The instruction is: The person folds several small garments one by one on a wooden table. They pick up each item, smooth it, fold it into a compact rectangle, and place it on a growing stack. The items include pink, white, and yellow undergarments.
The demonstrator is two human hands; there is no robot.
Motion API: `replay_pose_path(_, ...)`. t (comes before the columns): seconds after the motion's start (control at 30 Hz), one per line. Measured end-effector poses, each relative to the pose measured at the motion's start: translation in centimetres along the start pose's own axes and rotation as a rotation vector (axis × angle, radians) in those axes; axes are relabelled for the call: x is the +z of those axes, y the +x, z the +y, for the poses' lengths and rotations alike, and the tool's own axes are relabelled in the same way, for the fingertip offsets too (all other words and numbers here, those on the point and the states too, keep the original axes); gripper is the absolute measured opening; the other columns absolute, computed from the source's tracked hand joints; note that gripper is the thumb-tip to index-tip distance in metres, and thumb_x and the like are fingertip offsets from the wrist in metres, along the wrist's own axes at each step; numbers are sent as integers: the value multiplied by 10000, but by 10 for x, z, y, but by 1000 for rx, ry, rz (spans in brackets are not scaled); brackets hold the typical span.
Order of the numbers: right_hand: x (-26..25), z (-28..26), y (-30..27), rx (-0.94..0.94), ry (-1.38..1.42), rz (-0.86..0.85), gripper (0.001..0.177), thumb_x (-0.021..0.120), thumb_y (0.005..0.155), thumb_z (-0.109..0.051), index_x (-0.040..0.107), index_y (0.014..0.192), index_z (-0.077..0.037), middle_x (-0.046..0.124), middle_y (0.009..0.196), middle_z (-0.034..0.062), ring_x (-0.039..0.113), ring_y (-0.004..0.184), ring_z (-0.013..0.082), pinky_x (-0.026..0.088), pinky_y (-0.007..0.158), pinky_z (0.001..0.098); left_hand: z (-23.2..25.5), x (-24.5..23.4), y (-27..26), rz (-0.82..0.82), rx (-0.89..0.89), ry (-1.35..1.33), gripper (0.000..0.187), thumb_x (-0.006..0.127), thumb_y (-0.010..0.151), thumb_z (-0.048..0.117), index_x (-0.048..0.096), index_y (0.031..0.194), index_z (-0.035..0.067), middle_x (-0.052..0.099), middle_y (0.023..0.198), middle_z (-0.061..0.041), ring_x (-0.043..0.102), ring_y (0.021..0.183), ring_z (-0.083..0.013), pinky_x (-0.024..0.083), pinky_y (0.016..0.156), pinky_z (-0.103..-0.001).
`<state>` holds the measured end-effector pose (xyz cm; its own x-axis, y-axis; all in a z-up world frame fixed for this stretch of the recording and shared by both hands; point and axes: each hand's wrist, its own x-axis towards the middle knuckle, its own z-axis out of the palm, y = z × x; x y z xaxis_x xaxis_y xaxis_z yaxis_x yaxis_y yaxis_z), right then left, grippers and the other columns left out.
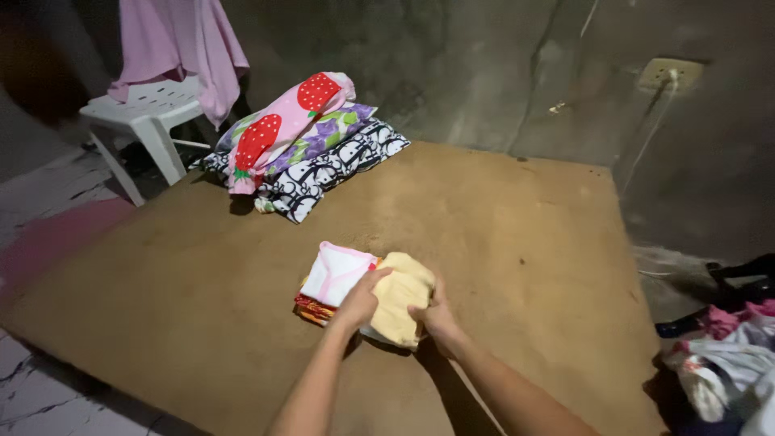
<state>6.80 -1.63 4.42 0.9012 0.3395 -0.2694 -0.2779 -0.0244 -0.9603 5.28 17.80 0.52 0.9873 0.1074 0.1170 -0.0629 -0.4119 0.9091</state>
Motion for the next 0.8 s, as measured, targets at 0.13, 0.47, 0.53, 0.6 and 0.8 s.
replay_pose_path(0.13,7,32,10,-116,-11,-132,858,537,768,242,412,1557,-73,555,1397,239,613,765,185,508,560,297,1,17,-16,52,-157,523,665,448,828,-86,472,1481,38,379,1581,-195,398,1438,-343,339,1166,-402)
replay_pose_path(0.47,-26,63,62,17,-155,-107,964,502,683,231,316,1575,-86,648,1252,210,634,553,234,475,402,327,43,48,-33,25,110,765,660,450,1039,446,313,1543,43,228,1643,-130,161,1527,-351,136,1219,-488)
replay_pose_path(0.53,-22,91,71,-35,-36,-144,1003,538,740,172,335,1684,-98,560,1167,494,577,588,289,435,417,349,43,50,-36,-30,75,811,639,457,1032,476,319,1550,128,210,1656,-99,122,1536,-354,117,1224,-504)
replay_pose_path(0.6,-21,104,84,-112,-154,-87,1040,623,696,144,341,1666,-104,440,1237,502,592,683,298,482,467,343,44,48,-38,-52,58,867,634,487,1010,468,327,1567,211,203,1664,-79,102,1541,-364,119,1235,-519)
replay_pose_path(0.8,-23,77,57,-249,-1161,75,1131,989,611,-277,393,1564,-159,341,1437,241,460,1200,418,458,1004,405,61,43,-36,-193,-19,971,730,590,937,472,303,1590,311,119,1699,-66,52,1565,-397,78,1250,-576)
